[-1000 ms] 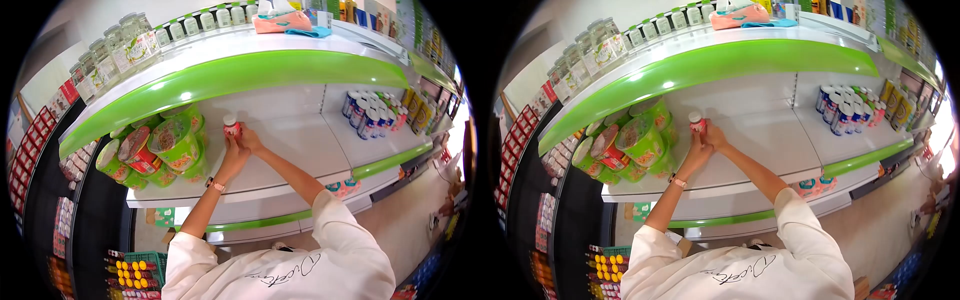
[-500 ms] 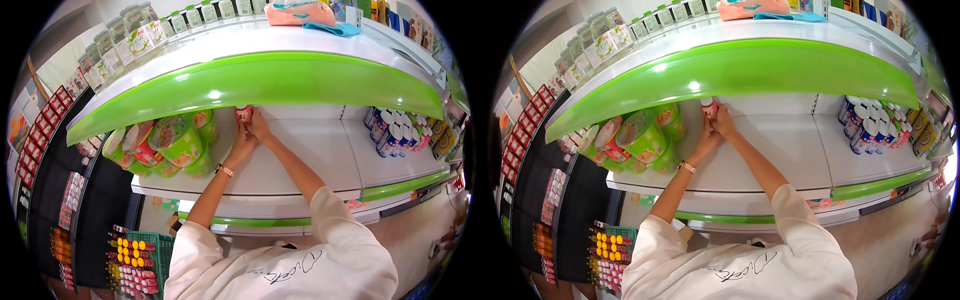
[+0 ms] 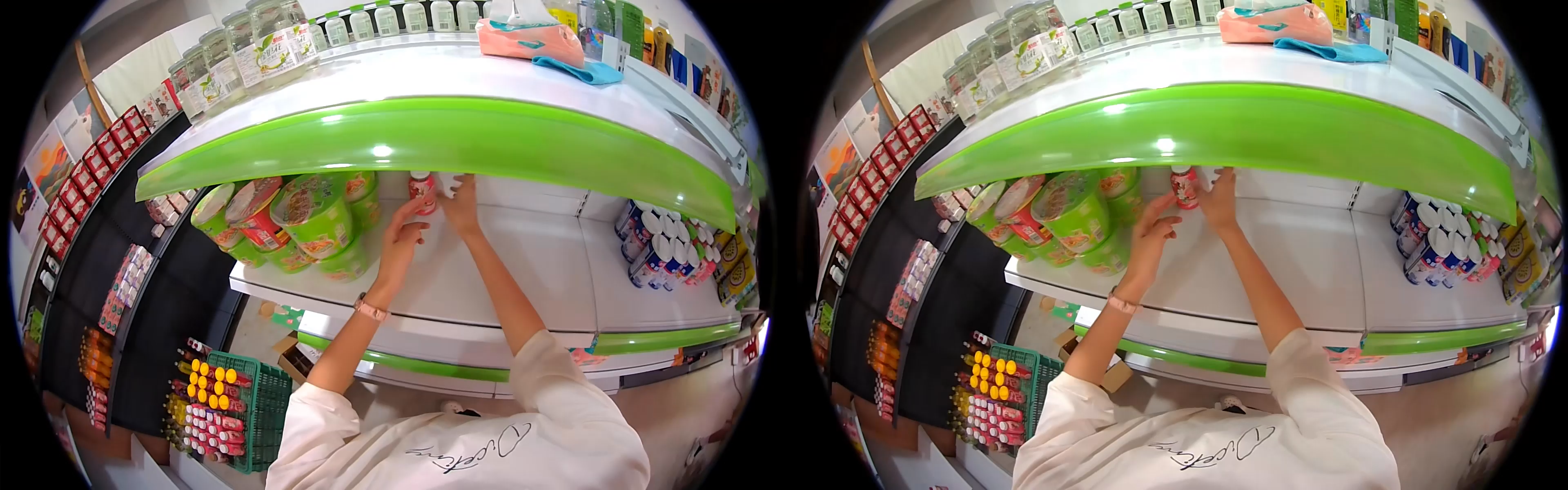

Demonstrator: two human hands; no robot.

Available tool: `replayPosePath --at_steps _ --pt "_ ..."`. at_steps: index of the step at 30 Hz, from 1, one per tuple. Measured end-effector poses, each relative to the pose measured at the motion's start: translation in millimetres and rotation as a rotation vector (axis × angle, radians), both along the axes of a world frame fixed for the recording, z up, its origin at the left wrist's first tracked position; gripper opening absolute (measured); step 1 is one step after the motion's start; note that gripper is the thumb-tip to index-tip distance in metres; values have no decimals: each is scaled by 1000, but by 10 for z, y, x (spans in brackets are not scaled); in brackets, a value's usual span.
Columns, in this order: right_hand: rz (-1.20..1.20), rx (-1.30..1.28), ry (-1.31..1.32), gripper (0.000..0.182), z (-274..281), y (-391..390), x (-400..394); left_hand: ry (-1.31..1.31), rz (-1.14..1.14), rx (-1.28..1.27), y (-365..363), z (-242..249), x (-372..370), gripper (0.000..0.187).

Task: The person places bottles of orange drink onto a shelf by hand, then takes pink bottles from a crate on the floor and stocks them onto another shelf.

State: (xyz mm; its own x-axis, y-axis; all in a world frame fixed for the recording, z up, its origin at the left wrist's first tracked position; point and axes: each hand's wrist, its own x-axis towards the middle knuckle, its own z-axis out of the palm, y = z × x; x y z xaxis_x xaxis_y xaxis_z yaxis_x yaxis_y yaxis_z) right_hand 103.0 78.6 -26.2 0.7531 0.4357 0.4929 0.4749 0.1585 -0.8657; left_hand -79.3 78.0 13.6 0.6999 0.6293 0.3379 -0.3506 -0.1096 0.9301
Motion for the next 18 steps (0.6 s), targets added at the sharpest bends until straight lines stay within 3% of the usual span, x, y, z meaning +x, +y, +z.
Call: replayPosePath --at_steps 5,9,10,15,18 --pt "338 270 153 36 757 -953 -890 -313 -275 -127 -597 481 -625 74" --pt "510 350 226 26 778 -1367 -1759 -435 -313 -103 -799 623 -1437 86" --pt "567 381 231 26 752 -1406 -1966 -439 -283 -75 -806 650 -1671 97" --pt "989 385 350 17 701 -1537 -3061 -558 -57 20 -930 707 -2721 109" --pt "1190 190 124 5 750 -1519 -3685 -576 163 86 -1070 695 -3319 113"
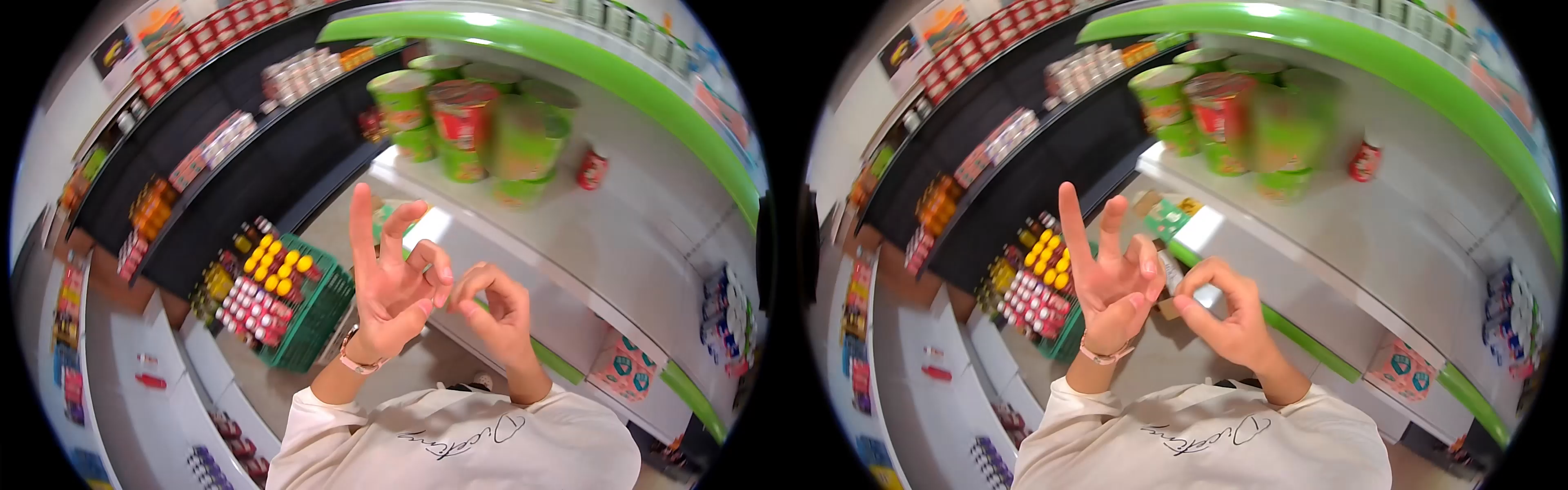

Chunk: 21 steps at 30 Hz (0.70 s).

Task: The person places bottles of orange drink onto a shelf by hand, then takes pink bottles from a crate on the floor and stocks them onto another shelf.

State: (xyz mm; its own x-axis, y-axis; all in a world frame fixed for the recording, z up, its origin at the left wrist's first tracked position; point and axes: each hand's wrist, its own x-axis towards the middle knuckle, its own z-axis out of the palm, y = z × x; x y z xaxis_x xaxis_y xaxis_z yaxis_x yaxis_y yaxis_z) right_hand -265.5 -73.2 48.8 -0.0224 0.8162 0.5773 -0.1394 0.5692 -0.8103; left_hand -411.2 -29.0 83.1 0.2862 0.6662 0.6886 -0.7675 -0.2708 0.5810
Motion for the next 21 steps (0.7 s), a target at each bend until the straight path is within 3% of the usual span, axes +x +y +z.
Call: replayPosePath --at_steps 4,13,21 --pt "285 -33 28 11 -25 31 -896 -8 160 92 -172 -106 -848 110" --pt "747 -226 49 9 -253 -104 -2489 30 646 -34 -834 -361 -2367 106" --pt "948 -438 -201 11 -940 -13 -3284 -14 995 -309 -1028 -1264 -3055 98"
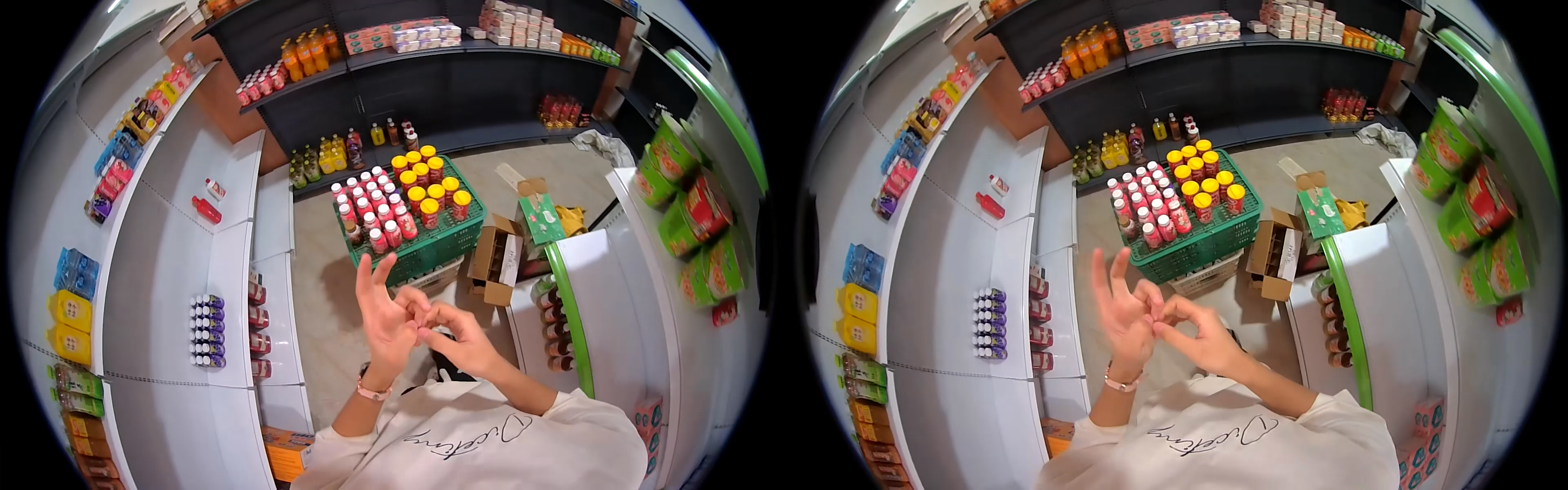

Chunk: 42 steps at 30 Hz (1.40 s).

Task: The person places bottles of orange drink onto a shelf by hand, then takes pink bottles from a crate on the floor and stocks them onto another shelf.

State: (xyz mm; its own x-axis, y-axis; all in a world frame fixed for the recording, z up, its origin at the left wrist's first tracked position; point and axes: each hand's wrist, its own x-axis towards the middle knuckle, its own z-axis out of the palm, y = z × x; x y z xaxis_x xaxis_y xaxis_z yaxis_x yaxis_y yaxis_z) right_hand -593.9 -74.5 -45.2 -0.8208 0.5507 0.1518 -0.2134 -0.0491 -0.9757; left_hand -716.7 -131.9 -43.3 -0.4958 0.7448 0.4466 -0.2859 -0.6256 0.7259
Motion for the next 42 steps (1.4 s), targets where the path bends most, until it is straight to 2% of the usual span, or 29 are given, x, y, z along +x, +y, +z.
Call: replayPosePath --at_steps 2,12,16,20,21,25,26,28,32,37,42 --pt "92 -114 -55 11 -197 71 -195 -69 45 -87 18 -190 -176 94" --pt "277 -231 -244 13 -1242 837 -1638 -365 87 -522 518 -978 -1438 82" --pt "412 55 -523 20 -1243 1358 -2300 -301 103 -637 837 -1295 -2102 76" --pt "189 -72 -248 22 -1813 1532 -2832 -133 82 -699 1229 -1465 -2680 69" --pt "248 0 -392 19 -1754 1676 -2905 -106 104 -694 1324 -1450 -2758 68" --pt "275 -362 -176 14 -1930 1967 -3161 -122 76 -667 1732 -1464 -3001 63" --pt "269 -419 -215 13 -1937 2044 -3178 -112 62 -657 1799 -1465 -3042 62" --pt "259 -531 -294 14 -1733 2205 -3199 -48 54 -631 1943 -1418 -3102 61" --pt "131 -513 -175 16 -1394 2327 -3357 92 67 -504 2215 -1230 -3282 56" --pt "17 -424 -83 15 -810 2457 -3630 130 6 -343 2462 -767 -3633 49" --pt "-108 -361 8 15 -230 2338 -3928 254 -96 -107 2495 -279 -4008 54"
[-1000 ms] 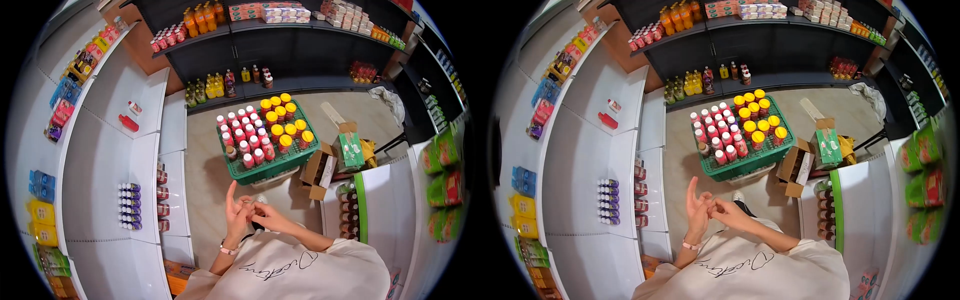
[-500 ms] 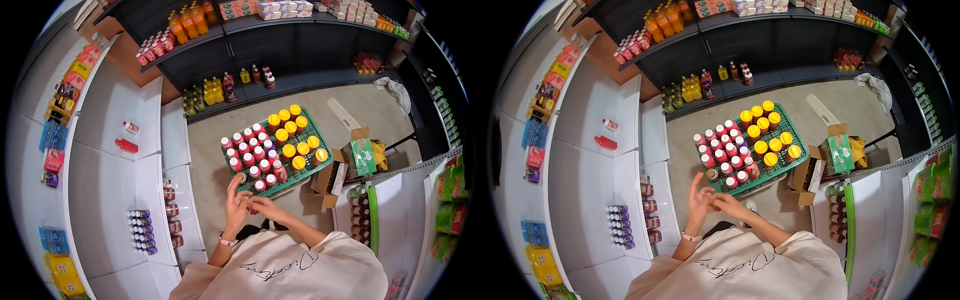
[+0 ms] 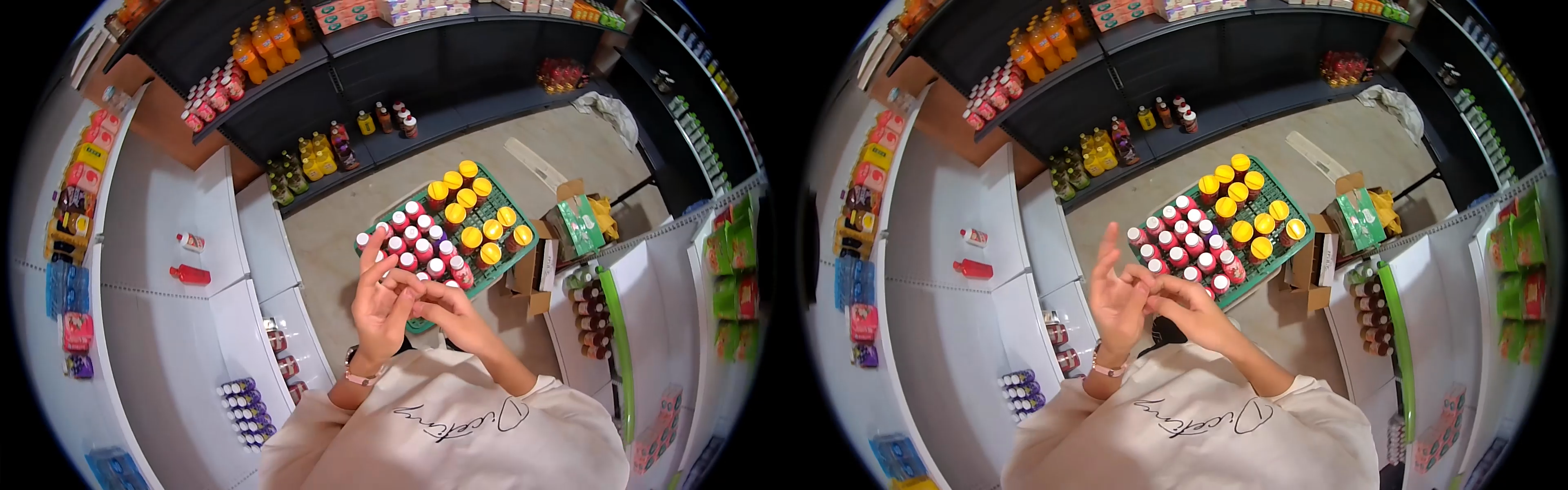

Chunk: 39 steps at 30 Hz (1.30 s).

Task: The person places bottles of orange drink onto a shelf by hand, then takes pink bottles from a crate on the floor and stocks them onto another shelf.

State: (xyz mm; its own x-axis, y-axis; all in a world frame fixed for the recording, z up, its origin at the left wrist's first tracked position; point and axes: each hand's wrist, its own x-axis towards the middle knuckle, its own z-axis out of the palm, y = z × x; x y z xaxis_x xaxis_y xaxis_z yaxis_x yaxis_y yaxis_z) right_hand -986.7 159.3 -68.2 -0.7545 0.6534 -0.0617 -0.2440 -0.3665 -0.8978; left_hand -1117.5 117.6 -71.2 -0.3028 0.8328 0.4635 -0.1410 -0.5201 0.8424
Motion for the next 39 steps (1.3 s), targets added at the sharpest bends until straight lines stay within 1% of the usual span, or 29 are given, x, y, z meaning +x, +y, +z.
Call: replayPosePath --at_steps 1,4,5,8,9,12,15,18,21,24,27,30,33,36,39 --pt "-22 28 6 15 95 -51 -54 39 -16 57 4 80 -76 57" --pt "-56 63 8 15 352 -152 -244 1 -84 145 -34 286 -283 59" --pt "-44 67 11 13 415 -176 -305 28 -103 162 -53 336 -362 68" --pt "-35 120 66 10 511 -282 -518 -68 -168 223 -117 390 -593 78" --pt "-32 136 60 8 558 -306 -589 -59 -203 253 -123 375 -699 86" --pt "-46 193 40 8 614 -361 -785 -191 -272 291 -149 389 -903 76" --pt "-81 219 32 8 621 -436 -967 -207 -334 290 -193 403 -1096 76" --pt "-119 238 31 8 599 -523 -1122 -258 -379 278 -266 412 -1249 84" --pt "-142 283 50 9 575 -602 -1248 -359 -369 208 -359 518 -1324 94" --pt "-167 281 20 10 626 -693 -1332 -398 -375 168 -445 594 -1401 101" --pt "-213 279 24 9 602 -785 -1420 -324 -303 145 -515 599 -1444 107" --pt "-305 534 -49 10 555 -823 -1468 -160 -251 188 -570 573 -1494 108" --pt "-386 642 -129 11 548 -874 -1497 -117 -207 351 -586 511 -1441 108" --pt "-452 794 -177 14 564 -881 -1499 -74 -117 605 -497 470 -1336 111" --pt "-505 858 -240 15 593 -897 -1499 -302 117 744 -422 578 -996 110"
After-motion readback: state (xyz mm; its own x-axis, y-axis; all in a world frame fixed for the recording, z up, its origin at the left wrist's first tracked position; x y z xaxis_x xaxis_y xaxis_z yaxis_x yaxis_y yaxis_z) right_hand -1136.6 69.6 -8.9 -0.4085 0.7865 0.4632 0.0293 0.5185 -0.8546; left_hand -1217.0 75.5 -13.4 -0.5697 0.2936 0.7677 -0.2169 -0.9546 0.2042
